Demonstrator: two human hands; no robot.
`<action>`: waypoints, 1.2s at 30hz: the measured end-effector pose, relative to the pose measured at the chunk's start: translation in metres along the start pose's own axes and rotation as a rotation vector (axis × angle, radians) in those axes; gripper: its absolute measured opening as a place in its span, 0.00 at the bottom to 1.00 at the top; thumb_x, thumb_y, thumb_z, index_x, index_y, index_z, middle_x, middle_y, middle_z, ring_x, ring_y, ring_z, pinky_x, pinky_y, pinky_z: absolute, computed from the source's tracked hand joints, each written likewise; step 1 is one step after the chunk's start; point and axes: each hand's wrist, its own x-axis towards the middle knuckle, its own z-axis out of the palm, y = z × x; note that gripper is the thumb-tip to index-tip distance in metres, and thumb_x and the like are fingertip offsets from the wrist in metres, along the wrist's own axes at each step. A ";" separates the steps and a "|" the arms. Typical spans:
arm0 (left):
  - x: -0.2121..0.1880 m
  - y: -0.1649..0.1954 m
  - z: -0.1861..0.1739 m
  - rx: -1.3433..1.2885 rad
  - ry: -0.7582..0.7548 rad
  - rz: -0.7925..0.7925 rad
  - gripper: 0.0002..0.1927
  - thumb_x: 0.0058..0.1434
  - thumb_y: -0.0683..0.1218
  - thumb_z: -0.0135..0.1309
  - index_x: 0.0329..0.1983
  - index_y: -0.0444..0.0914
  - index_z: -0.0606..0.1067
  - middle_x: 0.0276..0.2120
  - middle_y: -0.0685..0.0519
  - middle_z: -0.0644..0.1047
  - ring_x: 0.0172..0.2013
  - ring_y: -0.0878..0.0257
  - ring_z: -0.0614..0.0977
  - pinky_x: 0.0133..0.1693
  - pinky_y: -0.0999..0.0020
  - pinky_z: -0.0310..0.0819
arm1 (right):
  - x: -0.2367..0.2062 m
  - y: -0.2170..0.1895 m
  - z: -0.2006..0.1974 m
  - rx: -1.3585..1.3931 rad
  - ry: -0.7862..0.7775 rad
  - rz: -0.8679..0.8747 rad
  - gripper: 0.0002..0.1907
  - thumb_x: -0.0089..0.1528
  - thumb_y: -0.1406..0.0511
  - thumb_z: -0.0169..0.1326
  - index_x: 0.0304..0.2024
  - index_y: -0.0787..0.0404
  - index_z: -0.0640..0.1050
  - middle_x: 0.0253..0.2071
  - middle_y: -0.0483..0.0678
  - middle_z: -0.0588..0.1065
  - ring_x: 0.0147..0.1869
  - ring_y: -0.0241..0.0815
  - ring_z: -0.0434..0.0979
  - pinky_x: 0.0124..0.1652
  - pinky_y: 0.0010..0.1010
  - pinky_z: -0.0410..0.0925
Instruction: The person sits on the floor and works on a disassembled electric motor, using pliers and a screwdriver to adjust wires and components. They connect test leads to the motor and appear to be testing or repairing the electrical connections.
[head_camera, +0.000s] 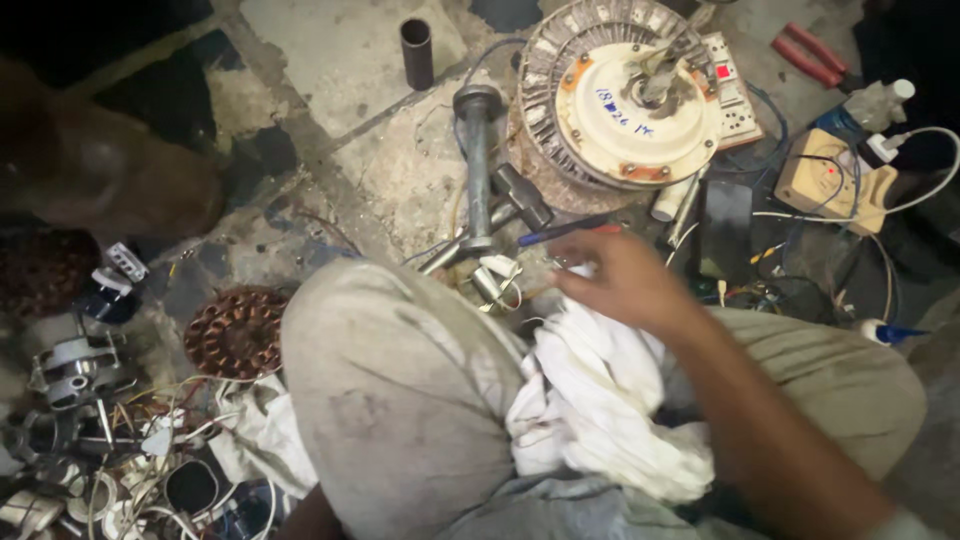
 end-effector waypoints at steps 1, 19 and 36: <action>-0.007 -0.005 -0.002 -0.005 -0.011 -0.034 0.23 0.61 0.47 0.50 0.60 0.38 0.72 0.47 0.42 0.76 0.45 0.50 0.77 0.44 0.52 0.73 | 0.019 0.011 0.019 -0.100 -0.086 0.116 0.26 0.55 0.53 0.64 0.50 0.61 0.80 0.44 0.56 0.81 0.47 0.51 0.83 0.47 0.42 0.74; -0.007 -0.061 -0.212 -0.080 0.654 -0.529 0.21 0.66 0.47 0.49 0.61 0.39 0.73 0.39 0.43 0.81 0.33 0.55 0.82 0.34 0.58 0.79 | -0.038 -0.021 0.000 0.584 0.434 0.064 0.09 0.65 0.64 0.55 0.42 0.64 0.81 0.28 0.46 0.77 0.25 0.33 0.71 0.26 0.27 0.67; 0.102 0.207 -0.167 -1.269 -0.260 0.240 0.17 0.72 0.53 0.54 0.50 0.34 0.77 0.35 0.48 0.75 0.31 0.62 0.75 0.30 0.67 0.70 | -0.050 -0.027 0.014 0.005 0.269 -0.564 0.10 0.60 0.67 0.64 0.42 0.61 0.78 0.47 0.50 0.81 0.46 0.51 0.83 0.43 0.36 0.75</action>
